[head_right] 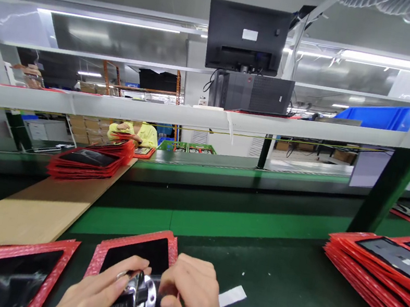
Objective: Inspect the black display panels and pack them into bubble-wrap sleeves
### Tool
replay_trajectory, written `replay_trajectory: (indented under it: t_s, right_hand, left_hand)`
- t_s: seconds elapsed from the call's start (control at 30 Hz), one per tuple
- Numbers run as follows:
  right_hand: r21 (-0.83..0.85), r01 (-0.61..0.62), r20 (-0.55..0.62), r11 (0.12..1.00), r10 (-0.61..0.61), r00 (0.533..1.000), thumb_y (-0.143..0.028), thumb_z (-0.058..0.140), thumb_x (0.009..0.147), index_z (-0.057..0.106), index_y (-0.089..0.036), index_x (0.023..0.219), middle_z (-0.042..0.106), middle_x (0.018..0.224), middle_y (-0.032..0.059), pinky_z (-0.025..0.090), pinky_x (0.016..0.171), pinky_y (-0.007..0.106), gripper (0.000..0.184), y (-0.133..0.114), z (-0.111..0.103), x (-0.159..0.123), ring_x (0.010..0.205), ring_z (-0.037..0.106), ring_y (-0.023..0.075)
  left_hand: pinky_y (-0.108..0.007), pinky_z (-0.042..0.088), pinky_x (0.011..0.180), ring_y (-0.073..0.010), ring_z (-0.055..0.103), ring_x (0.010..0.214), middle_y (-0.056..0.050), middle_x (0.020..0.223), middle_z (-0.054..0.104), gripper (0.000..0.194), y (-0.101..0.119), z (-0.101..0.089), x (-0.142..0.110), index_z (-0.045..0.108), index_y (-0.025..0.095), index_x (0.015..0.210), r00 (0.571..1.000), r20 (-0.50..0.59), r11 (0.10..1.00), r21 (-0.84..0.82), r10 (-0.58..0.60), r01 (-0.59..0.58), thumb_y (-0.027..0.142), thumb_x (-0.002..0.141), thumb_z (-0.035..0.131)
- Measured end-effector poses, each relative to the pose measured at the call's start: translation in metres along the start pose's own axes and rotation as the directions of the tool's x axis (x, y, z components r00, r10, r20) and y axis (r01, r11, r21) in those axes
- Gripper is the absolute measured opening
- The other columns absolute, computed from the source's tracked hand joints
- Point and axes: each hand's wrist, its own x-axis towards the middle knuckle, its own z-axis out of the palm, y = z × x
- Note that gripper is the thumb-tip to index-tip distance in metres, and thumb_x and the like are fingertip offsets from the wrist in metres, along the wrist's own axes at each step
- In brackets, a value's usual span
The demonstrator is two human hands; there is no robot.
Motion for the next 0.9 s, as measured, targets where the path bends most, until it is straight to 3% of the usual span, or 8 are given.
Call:
replay_trajectory:
  t_s: [0.1,0.23,0.37,0.43,0.5,0.67,0.77,0.9]
  right_hand:
    - [-0.08,-0.034,-0.074,0.996,0.028,0.997,-0.045,0.024,0.097,0.047,-0.021,0.074,0.044,0.059,-0.0027,0.034,0.055,0.025,0.041,0.011,-0.017,-0.009,0.054,0.045,0.0122]
    - [-0.319,-0.182,0.078,0.93,0.217,0.973,-0.03,0.033,0.096,0.049,-0.02,0.073,0.051,0.06,-0.002,0.037,0.054,0.023,0.03,0.034,-0.037,-0.039,0.052,0.049,0.0116]
    - [-0.539,-0.15,0.458,0.829,0.438,0.774,-0.012,0.043,0.087,0.06,-0.023,0.098,0.066,0.093,0.0043,0.044,0.063,0.026,0.022,0.048,-0.046,-0.087,0.076,0.064,0.0169]
    - [-0.52,-0.087,0.582,0.85,0.426,0.692,-0.005,0.043,0.084,0.056,-0.03,0.114,0.06,0.122,0.0031,0.046,0.073,0.026,0.041,0.049,-0.046,-0.109,0.097,0.063,0.0178]
    - [-0.481,-0.038,0.646,0.876,0.384,0.66,-0.006,0.045,0.085,0.056,-0.032,0.114,0.056,0.131,-0.0012,0.046,0.074,0.026,0.041,0.049,-0.045,-0.126,0.102,0.061,0.0169]
    - [-0.465,0.211,0.678,0.86,0.192,0.71,-0.015,0.045,0.092,0.059,-0.021,0.086,0.07,0.093,-0.0008,0.044,0.061,0.026,0.016,0.06,-0.036,-0.154,0.078,0.06,0.0162]
    - [-0.451,0.288,0.686,0.845,0.121,0.717,-0.018,0.04,0.095,0.056,-0.02,0.078,0.069,0.084,0.0005,0.043,0.059,0.027,0.023,0.067,-0.036,-0.163,0.072,0.058,0.0169]
    - [-0.484,0.281,0.637,0.828,0.113,0.763,-0.017,0.036,0.096,0.056,-0.018,0.081,0.068,0.09,0.0046,0.045,0.065,0.028,0.024,0.072,-0.037,-0.165,0.075,0.059,0.0177]
  left_hand:
    - [-0.026,0.056,0.072,-0.0203,0.068,0.092,-0.01,0.112,0.067,0.066,-0.005,0.005,0.01,0.033,0.032,0.132,0.987,0.112,0.974,-0.182,-0.115,0.135,0.037,0.075,0.068]
    - [-0.028,0.05,0.086,-0.0177,0.063,0.099,-0.008,0.118,0.061,0.063,-0.018,0.024,0.039,0.035,0.024,0.128,0.833,0.461,0.889,-0.174,-0.307,0.424,0.03,0.075,0.068]
    - [-0.033,0.051,0.079,-0.0172,0.062,0.085,-0.002,0.095,0.064,0.041,-0.03,0.078,0.063,0.054,0.02,0.102,0.71,0.643,0.89,-0.095,-0.287,0.445,0.034,0.069,0.073]
    - [-0.041,0.05,0.079,-0.0188,0.061,0.087,-0.005,0.098,0.063,0.033,-0.034,0.114,0.063,0.057,0.017,0.105,0.638,0.713,0.896,-0.031,-0.291,0.443,0.037,0.08,0.062]
    - [-0.042,0.05,0.079,-0.0196,0.06,0.091,-0.007,0.106,0.061,0.032,-0.035,0.146,0.056,0.056,0.017,0.109,0.552,0.772,0.895,0.049,-0.316,0.443,0.037,0.084,0.056]
    - [-0.042,0.051,0.079,-0.0203,0.06,0.094,-0.008,0.112,0.06,0.034,-0.031,0.189,0.034,0.056,0.017,0.112,0.38,0.859,0.897,0.18,-0.343,0.404,0.036,0.085,0.057]
    - [-0.045,0.05,0.082,-0.0216,0.059,0.098,-0.008,0.114,0.059,0.034,-0.028,0.182,0.036,0.056,0.017,0.113,0.379,0.859,0.898,0.183,-0.344,0.401,0.036,0.084,0.057]
    - [-0.049,0.044,0.09,-0.0248,0.054,0.109,-0.009,0.122,0.055,0.039,-0.034,0.131,0.051,0.053,0.019,0.118,0.55,0.761,0.883,0.062,-0.343,0.466,0.037,0.084,0.057]
